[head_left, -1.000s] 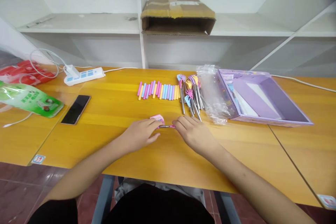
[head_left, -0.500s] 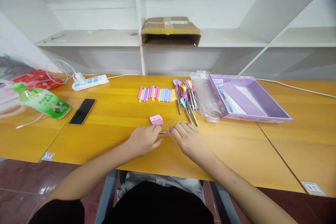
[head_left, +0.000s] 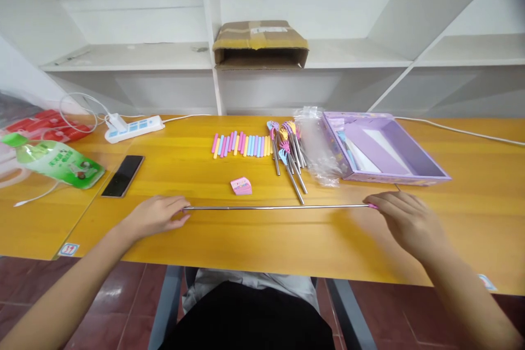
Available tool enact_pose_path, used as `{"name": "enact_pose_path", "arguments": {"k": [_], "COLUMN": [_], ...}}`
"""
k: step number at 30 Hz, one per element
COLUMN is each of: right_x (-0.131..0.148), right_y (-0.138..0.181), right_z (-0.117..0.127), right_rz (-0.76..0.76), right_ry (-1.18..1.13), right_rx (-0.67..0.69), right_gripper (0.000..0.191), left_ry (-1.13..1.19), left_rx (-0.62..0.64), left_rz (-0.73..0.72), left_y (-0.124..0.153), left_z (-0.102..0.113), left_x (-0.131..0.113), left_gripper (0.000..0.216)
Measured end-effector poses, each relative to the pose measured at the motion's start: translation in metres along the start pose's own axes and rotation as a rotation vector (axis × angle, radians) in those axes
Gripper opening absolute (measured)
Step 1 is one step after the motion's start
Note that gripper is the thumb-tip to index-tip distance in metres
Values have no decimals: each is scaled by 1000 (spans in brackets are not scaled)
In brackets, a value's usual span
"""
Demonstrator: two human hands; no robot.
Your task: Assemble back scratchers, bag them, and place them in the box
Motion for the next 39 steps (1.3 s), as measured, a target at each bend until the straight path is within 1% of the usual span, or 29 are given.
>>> {"name": "enact_pose_path", "arguments": {"k": [2,4,7,9,11,14,18,20,23,26,30,33,36,39], "right_x": [-12,-16,-14,-12,-9,-4,2,4,7,10,12,22,51,99], "right_y": [10,16,25,30,34,40,52,58,63,63,56,40,10,-28], "right_z": [5,4,-5,-14,-22,-28,-32,-35,-40,-39,-33,-33,-38,-46], "right_rz": [-17,-34,-92,-150,-218,-353,-536,-601,-604,-577,-587,-565,-545,-518], "right_ry": [-7,-4,2,-17,-48,-111,-145,-143,-163,-129,-73,-24,-1,36], "right_rx": [17,15,14,45,117,215,232,241,241,185,93,10,-54,-79], "right_gripper": [22,21,26,23,20,25,28,29,31,35,33,31,32,31], "left_ry": [25,29,10,-46,-130,-202,-178,-158,-115,-89,-73,-65,-89,-112], "left_rx": [-8,-6,10,14,15,20,-17,-48,-87,-114,-154,-180,-172,-144], "left_rz": [9,12,0,-30,-58,-70,-82,-87,-38,0,29,32,1,-7], "left_y": [7,10,10,8,4,2,6,9,11,11,6,-7,-28,-53], "left_z": [3,4,5,5,4,-1,-8,-9,-10,-9,-7,-10,-21,-37], "left_x": [2,4,6,4,-1,-12,-22,-24,-25,-25,-28,-39,-61,-90], "left_gripper": [13,13,15,16,18,19,13,12,13,16,13,9,12,16]}}
Point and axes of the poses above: each hand's wrist, its own y-axis away from the middle knuckle, its own z-axis out of the back of the hand, x = y × z, the point moved 1 cm from there along -y, towards the middle knuckle, and after that the axes turned 3 degrees about -x, right-handed, at the moved point
